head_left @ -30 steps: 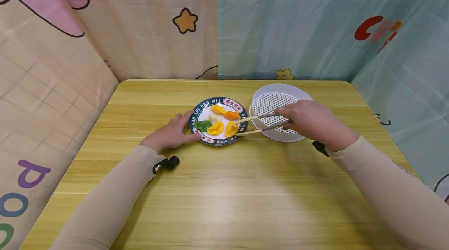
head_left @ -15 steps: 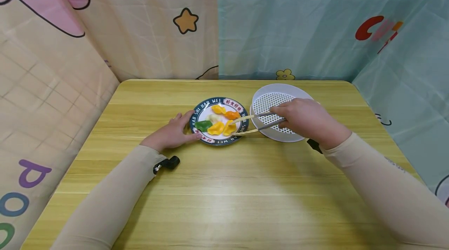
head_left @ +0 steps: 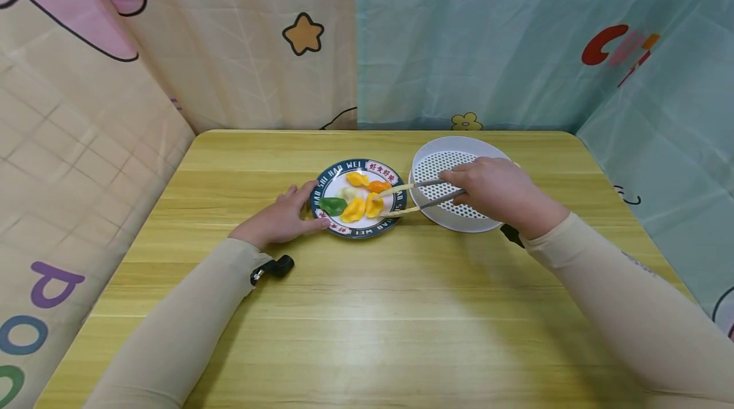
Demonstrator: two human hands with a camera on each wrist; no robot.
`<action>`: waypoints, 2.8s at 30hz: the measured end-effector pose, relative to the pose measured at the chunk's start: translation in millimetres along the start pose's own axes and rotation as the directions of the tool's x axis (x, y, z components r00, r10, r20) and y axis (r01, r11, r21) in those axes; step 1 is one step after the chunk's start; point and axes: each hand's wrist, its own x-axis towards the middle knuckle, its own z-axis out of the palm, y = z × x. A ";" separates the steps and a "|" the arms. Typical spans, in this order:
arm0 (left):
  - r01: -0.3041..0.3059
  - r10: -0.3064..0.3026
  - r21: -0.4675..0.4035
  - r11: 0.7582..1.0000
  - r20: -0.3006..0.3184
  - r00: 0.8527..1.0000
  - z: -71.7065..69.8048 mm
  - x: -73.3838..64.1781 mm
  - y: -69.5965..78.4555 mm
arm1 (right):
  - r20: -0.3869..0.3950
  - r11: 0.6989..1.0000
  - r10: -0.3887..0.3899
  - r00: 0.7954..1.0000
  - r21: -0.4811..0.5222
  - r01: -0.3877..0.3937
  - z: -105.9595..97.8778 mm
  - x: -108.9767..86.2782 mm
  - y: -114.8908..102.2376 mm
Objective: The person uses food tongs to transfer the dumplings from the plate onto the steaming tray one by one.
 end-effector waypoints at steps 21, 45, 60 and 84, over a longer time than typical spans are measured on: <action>0.004 -0.004 -0.006 1.000 -0.001 1.000 1.3 1.7 -1.5 | 0.023 0.999 0.018 1.000 -0.032 -0.017 -7.3 6.0 -2.4; -0.011 0.011 0.002 1.000 0.003 1.000 0.2 -0.1 -2.3 | -0.111 0.999 -0.021 0.994 -0.029 0.018 16.5 3.8 -7.6; -0.030 0.030 -0.008 1.000 -0.016 0.999 1.7 -0.4 -2.1 | -0.173 0.999 0.006 0.985 -0.041 -0.013 26.7 -3.1 -23.3; -0.024 0.024 -0.002 1.000 -0.021 0.999 2.8 -0.2 -4.1 | -0.247 0.996 0.038 0.968 -0.065 -0.055 25.4 -5.4 -25.2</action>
